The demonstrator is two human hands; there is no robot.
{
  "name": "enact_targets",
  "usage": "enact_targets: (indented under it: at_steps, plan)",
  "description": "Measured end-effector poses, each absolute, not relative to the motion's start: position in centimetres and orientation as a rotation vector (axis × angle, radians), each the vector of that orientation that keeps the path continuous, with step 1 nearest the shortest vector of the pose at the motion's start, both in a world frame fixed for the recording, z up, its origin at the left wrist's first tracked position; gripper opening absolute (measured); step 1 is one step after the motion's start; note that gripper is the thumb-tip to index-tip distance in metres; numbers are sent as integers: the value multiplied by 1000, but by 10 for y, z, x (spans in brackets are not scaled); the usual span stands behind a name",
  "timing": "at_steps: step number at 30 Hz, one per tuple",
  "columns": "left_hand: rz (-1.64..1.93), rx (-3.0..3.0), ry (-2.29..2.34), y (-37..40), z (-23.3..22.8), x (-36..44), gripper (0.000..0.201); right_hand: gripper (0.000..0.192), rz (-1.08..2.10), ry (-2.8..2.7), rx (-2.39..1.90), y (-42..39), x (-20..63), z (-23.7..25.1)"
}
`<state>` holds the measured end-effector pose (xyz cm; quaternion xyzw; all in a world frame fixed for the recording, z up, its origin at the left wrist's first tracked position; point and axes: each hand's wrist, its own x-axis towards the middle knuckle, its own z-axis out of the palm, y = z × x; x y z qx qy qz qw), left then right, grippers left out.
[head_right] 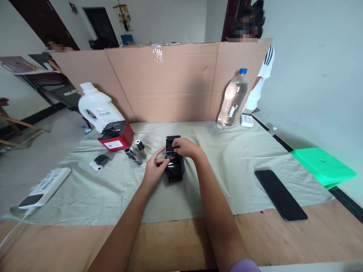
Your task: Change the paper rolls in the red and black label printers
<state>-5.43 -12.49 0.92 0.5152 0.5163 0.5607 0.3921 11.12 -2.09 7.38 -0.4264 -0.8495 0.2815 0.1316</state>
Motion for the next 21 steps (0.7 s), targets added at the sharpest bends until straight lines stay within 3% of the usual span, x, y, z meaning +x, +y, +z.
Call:
enact_targets:
  at_steps: [9,21]
  plan:
    - [1451,1238,1403,-135,-12,-42,34,29,701,-2549,-1358,-23,104,69]
    - [1542,1177,1424,-135,-18,-35,29,31,666,-2510,-1393,-24,102,64]
